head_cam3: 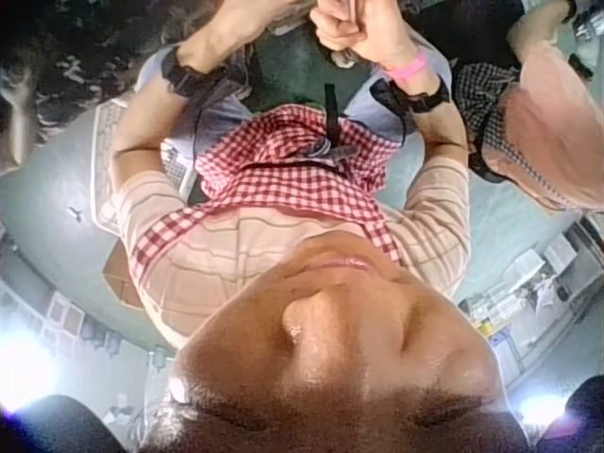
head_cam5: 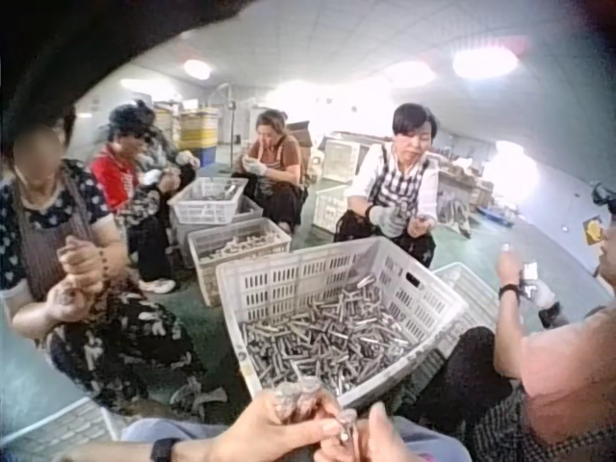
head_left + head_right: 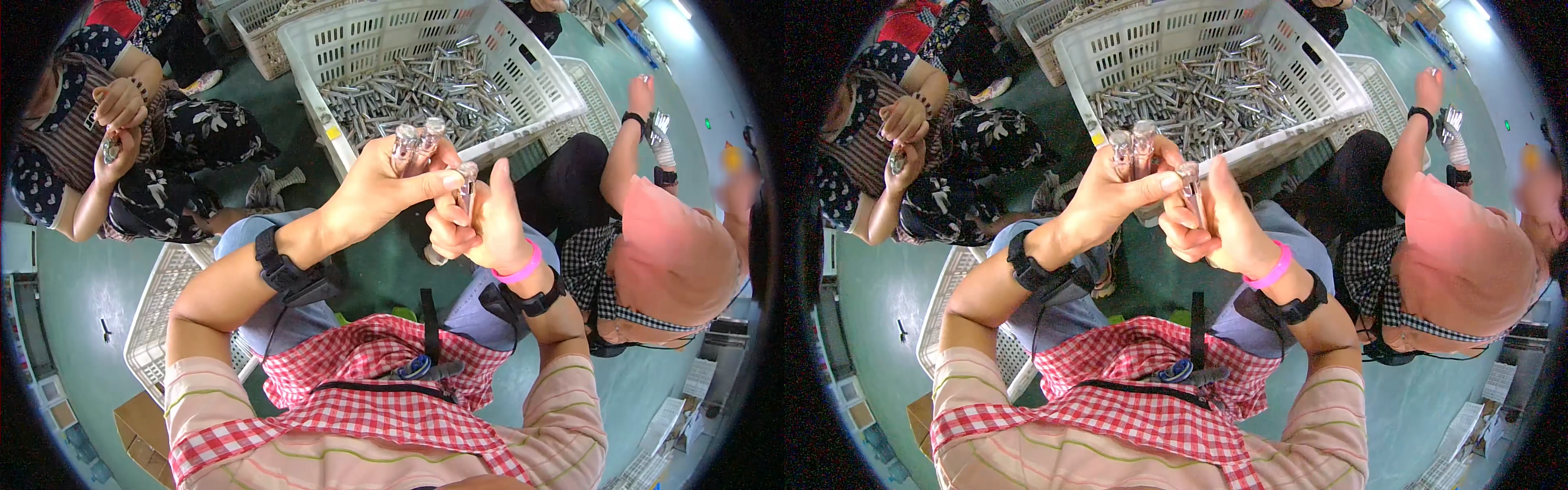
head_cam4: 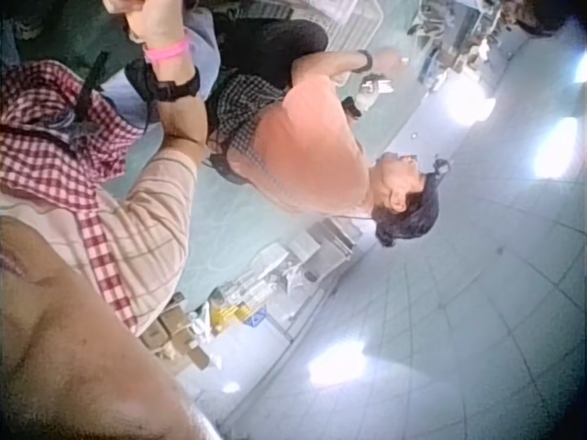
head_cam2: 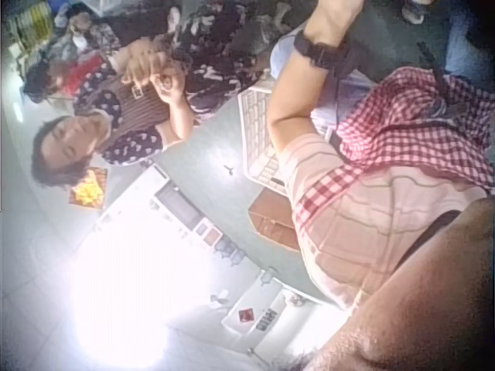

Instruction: The person takes metal tubes from a basket and fits metal caps and connectors onto the ends by hand.

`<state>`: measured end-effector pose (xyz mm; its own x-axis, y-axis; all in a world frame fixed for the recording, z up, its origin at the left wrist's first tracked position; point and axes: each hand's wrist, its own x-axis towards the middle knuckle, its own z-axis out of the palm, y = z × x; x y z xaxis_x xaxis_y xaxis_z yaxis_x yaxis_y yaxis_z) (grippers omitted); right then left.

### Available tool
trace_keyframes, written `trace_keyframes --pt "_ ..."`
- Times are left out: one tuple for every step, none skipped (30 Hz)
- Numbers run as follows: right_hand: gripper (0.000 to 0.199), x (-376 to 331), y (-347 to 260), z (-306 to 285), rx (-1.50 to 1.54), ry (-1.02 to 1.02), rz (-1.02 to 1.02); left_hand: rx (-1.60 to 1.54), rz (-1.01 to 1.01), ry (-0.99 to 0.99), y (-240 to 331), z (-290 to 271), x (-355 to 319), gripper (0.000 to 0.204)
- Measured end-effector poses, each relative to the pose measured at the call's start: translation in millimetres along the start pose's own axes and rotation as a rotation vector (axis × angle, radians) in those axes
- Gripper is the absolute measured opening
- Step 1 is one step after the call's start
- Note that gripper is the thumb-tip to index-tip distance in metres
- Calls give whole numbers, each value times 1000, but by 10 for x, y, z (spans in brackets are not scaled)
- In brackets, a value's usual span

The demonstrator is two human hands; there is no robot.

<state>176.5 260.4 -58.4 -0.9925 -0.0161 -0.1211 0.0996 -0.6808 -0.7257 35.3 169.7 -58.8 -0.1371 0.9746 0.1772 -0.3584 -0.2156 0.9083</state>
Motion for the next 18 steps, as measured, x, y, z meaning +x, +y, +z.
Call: trace_keyframes --pt "63 6 45 -51 -54 3 -24 -1 0 -2 -11 5 -3 17" --pt "62 9 68 -75 -109 6 -48 38 -6 -3 -31 10 -9 17" --pt "62 17 64 -54 -108 4 -46 78 -12 1 -43 6 -21 17" --pt "59 20 47 -11 -150 46 -42 52 4 6 -46 1 -23 20" --pt "56 23 30 36 -192 88 -39 52 4 8 -52 4 -28 20" --pt "54 26 20 89 -158 125 -78 99 59 -11 -62 16 -27 22" --pt "54 22 19 83 -158 126 -78 145 113 -29 -67 22 -27 24" --pt "54 14 17 71 -150 66 -80 145 113 -29 -58 22 -26 24" --pt "55 3 12 58 -143 7 -82 158 130 -31 -38 26 -23 28" --pt "55 -2 2 45 -143 8 -82 171 147 -32 -14 31 -22 33" --pt "55 -3 -11 30 -107 -44 -64 170 147 -32 27 29 -28 33" --pt "56 -1 -18 24 -72 -98 -46 110 49 -52 79 19 -41 36" --pt "56 0 -15 34 -71 -98 -45 50 -49 -71 106 13 -49 39" --pt "56 -1 -11 52 -33 -104 14 -28 -32 -108 27 14 -35 41" --pt "57 -1 -5 65 6 -110 75 -28 -32 -107 5 24 -24 41" --pt "56 -3 12 58 18 -144 87 23 39 -94 -9 32 -15 40" --pt "56 -2 2 80 19 -145 88 75 111 -81 -12 33 -10 40" --pt "55 -7 -20 116 10 -75 95 58 99 -90 -2 7 5 36"
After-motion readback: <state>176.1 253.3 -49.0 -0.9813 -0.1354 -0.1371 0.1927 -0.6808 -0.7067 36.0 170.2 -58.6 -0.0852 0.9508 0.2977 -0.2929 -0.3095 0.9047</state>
